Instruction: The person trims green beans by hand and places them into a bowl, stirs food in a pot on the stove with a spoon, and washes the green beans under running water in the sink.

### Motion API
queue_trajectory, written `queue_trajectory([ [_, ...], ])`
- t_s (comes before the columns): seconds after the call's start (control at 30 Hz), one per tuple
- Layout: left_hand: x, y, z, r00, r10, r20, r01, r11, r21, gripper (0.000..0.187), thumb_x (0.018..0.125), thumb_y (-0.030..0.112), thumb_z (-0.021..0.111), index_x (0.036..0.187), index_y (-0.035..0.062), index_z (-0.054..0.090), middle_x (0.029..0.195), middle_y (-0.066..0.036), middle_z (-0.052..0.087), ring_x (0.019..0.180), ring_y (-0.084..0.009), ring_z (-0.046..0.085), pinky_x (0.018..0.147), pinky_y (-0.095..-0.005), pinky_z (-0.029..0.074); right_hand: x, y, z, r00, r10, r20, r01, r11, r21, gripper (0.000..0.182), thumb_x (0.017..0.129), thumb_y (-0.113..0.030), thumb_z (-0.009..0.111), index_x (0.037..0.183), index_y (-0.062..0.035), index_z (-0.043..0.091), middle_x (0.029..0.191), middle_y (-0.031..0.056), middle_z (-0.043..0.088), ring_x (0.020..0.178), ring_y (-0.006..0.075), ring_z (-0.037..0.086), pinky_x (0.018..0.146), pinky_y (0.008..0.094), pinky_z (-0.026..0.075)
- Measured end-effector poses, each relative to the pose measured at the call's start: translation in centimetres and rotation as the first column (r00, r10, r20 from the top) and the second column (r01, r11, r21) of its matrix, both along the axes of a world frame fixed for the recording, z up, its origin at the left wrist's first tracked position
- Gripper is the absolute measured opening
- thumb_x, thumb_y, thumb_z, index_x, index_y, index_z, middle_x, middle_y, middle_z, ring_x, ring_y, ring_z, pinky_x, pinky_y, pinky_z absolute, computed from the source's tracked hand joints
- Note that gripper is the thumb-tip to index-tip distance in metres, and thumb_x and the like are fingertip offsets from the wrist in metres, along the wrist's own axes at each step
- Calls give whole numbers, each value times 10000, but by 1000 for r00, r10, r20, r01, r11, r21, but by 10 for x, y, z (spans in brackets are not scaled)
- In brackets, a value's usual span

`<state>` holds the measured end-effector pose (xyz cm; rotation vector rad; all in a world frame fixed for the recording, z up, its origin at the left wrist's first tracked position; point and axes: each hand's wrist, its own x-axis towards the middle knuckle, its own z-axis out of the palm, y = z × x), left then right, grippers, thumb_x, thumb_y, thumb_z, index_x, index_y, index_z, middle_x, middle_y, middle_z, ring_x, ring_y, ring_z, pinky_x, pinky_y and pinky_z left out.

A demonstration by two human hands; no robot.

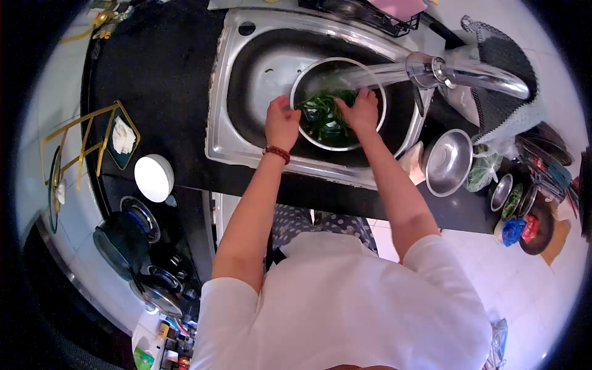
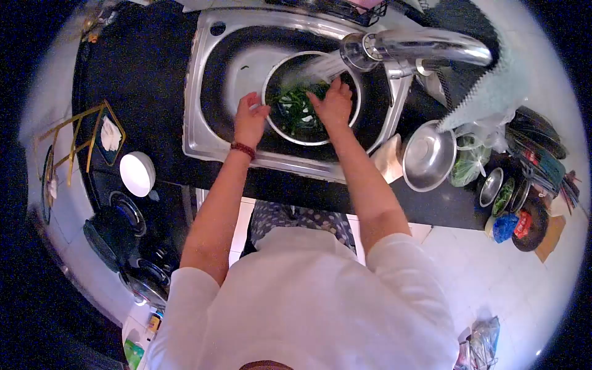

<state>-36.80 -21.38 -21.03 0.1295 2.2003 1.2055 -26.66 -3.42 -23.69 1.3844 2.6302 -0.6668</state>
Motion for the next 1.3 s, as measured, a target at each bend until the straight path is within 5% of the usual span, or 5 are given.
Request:
queue_trajectory([
  [0.27, -2, -5, 10, 971, -227, -74, 201, 943, -264, 460, 776, 161, 711, 1182, 67, 517, 966, -152, 671, 824, -288, 665, 752, -394, 517, -2, -13, -36, 769, 619, 160, -630, 776, 23, 879, 686, -390, 741, 1360, 15, 349, 1322, 237, 394, 1205, 412, 402, 893, 536, 426],
  [0.37, -2, -6, -4, 956, -289, -42, 257, 902, -347, 388, 794, 203, 699, 1111, 49, 538, 913, -187, 669, 848, -367, 645, 770, -440, 510, -2, -16, -50, 926, 286, 246, -323, 938, 123, 666, 714, -229, 706, 1285, -26, 430, 1262, 190, 445, 1164, 339, 440, 858, 462, 491],
  [0.8, 2, 3, -7, 970, -239, 36, 234, 891, -389, 244, 811, 118, 621, 992, -12, 522, 885, -279, 635, 890, -455, 601, 797, -506, 482, -21, 13, 28, 780, 560, 280, -445, 810, -382, 524, 824, -383, 632, 1104, 46, 522, 1191, 228, 529, 1111, 387, 516, 810, 449, 512],
  [0.9, 1, 2, -13, 954, -298, -24, 264, 876, -404, 296, 812, 163, 658, 1016, -6, 527, 851, -250, 653, 865, -421, 630, 773, -489, 506, -3, 16, -3, 846, 495, 199, -525, 838, 148, 570, 795, -443, 654, 1104, 20, 530, 1215, 221, 510, 1163, 377, 478, 867, 460, 480],
  [1.3, 2, 2, -22, 963, -269, 6, 255, 906, -339, 280, 829, 144, 643, 1021, -6, 506, 782, -205, 668, 583, -311, 670, 654, -416, 555, 16, 9, -83, 827, 532, 181, -555, 823, 122, 389, 854, -128, 515, 1233, -52, 469, 1109, 195, 565, 861, 357, 645, 630, 444, 559],
])
